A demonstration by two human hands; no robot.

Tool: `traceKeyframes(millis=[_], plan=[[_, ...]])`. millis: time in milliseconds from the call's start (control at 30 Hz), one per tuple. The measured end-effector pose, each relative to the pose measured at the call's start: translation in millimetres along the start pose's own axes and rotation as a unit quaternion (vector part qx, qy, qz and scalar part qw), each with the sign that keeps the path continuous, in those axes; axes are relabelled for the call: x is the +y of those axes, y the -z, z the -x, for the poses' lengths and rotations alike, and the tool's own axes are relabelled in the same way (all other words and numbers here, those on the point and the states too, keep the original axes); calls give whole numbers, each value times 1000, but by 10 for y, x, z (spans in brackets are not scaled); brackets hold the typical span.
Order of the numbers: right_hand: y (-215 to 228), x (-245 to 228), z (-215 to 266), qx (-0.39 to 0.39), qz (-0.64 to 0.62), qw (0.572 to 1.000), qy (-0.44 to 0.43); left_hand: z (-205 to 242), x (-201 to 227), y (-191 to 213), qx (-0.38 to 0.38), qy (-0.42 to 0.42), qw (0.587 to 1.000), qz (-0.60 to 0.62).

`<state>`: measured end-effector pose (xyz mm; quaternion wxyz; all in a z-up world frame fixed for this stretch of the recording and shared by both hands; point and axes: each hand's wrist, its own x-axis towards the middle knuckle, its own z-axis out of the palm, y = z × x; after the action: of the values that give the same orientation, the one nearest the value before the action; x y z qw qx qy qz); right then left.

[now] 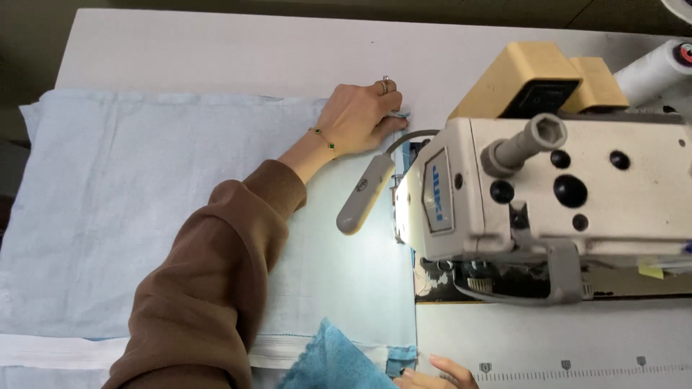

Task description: Sewing a zipper onto a piece of fabric using an industrial sewing machine

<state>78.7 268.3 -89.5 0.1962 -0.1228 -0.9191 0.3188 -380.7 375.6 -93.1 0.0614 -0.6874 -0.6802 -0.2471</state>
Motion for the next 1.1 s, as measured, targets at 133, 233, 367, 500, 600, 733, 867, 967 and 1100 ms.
traceKeyframes(millis=[133, 233, 367, 500, 600, 733, 867, 967, 1100], plan=[[-63, 67, -155, -19, -106, 971, -212, -185, -290, -17, -7, -7, 1000, -8], [90, 216, -327, -89, -106, 963, -230, -290, -510, -78, -5, -5, 1000, -22], [382, -230, -993, -51, -50, 996, -53, -391, -669, -63, 43, -37, 995, -80], [174, -22, -739, -13, 1, 1000, -18, -69, -471, 400, 15, -18, 958, -287], [164, 213, -568, -95, 9, 995, -12, 783, -168, 1124, -132, 210, 934, -257], [113, 252, -570, -84, 33, 996, 12, 2260, 28, 2284, -147, 501, 840, -148], [147, 199, -663, -25, 4, 998, 62, 3168, 184, 2758, -126, 587, 785, -152], [259, 45, -746, -28, -41, 997, 52, 3423, 54, 2581, -28, 414, 862, -289], [408, -216, -678, -16, -98, 994, 35, 2882, 790, 2105, 8, 289, 906, -308]])
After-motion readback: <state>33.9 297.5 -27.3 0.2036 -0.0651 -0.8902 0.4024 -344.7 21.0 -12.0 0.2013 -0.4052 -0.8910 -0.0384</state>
